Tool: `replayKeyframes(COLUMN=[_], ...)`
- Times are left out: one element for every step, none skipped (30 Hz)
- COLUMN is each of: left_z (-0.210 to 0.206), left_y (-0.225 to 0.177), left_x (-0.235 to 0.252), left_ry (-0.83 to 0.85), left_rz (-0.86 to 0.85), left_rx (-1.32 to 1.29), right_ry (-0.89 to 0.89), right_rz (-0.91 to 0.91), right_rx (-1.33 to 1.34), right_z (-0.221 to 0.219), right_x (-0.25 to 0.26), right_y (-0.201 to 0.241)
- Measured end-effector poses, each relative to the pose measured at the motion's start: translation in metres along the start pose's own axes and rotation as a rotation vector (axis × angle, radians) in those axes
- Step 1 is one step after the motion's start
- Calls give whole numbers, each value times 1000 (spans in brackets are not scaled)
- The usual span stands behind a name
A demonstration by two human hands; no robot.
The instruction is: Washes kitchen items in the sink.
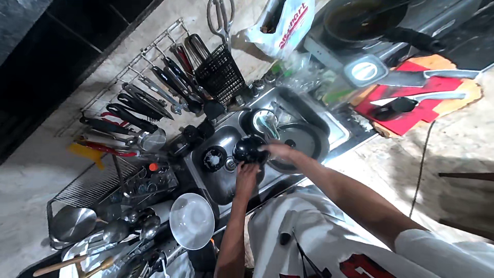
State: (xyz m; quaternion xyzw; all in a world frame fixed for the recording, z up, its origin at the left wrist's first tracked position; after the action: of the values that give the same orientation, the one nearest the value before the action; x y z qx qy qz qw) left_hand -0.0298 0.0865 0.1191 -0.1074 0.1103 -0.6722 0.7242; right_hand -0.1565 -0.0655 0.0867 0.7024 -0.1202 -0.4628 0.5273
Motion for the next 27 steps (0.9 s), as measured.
replayKeyframes(left_z=[-4, -8, -13, -16, -20, -25, -30, -36, -44, -55, -65, -71, -74, -74, -73, -72, -72, -71, -70, -68, -66, -61, -56, -54, -55, -59, -65], left_y=[5, 9, 15, 22, 29, 38, 45, 50, 53, 55, 56, 56, 55, 53, 51, 50, 50, 51, 51, 51, 51, 51, 49, 48, 47, 46, 43], left_x=[0, -1, -2, -4, -7, -9, -10, -11, -12, -14, -16, -17, -17, -17, -18, -18, -19, -19, -19, -21, -22, -23, -22, -22, -22, -23, -25], left_ry=[-5, -8, -13, -25, -58, -110, -168, -193, -176, -137, -107, -89, -78, -81, -87, -90, -92, -104, -118, -132, -148, -157, -158, -157, -147, -125, -105], left_rz=[-14, -1, 38, 102, 189, 295, 416, 539, 660, 778, 883, 939, 964, 976, 988, 998, 999, 997, 995, 993, 991, 980, 955, 944, 940, 939, 940], left_rx=[58, 91, 88, 36, -64, -219, -413, -651, -895, -1122, -1296, -1404, -1456, -1468, -1459, -1438, -1410, -1383, -1362, -1348, -1333, -1318, -1307, -1299, -1302, -1318, -1338], right_ry=[-48, -90, -117, -132, -132, -118, -98, -74, -44, -24, -22, -44, -85, -140, -182, -192, -163, -109, -60, -20, 27, 78, 135, 205, 256, 281, 270], right_rz=[-25, -39, -32, -15, -14, -31, -57, -83, -99, -108, -110, -98, -61, 3, 86, 165, 223, 269, 316, 360, 387, 403, 414, 411, 412, 403, 397], right_rx=[-113, -227, -330, -410, -477, -532, -576, -613, -641, -672, -702, -739, -778, -815, -846, -886, -935, -993, -1057, -1105, -1142, -1162, -1148, -1105, -1024, -897, -736], right_z=[2, 4, 6, 8, 8, 8, 7, 6, 4, 1, -3, -7, -12, -17, -24, -32, -41, -50, -56, -62, -66, -71, -76, -81, -87, -94, -101], right_x=[2, 5, 8, 10, 11, 11, 10, 8, 7, 5, 3, 0, -4, -7, -10, -11, -11, -10, -10, -11, -14, -18, -23, -30, -35, -38, -37], right_y=[-6, -13, -18, -22, -25, -28, -30, -31, -31, -32, -31, -28, -23, -19, -17, -17, -20, -22, -25, -30, -34, -35, -35, -35, -35, -34, -32])
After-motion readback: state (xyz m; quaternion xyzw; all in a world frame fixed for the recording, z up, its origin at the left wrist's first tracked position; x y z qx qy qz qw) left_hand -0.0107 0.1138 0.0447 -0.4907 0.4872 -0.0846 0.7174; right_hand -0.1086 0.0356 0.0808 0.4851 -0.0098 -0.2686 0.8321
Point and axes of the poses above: each hand's wrist, its own x-axis towards the middle knuckle, its own z-axis out of the back of the hand, y = z × x, the point moved 4 cm from there along x, towards the middle knuckle, and after that the axes turned 9 degrees about z, right-handed, at the moved point
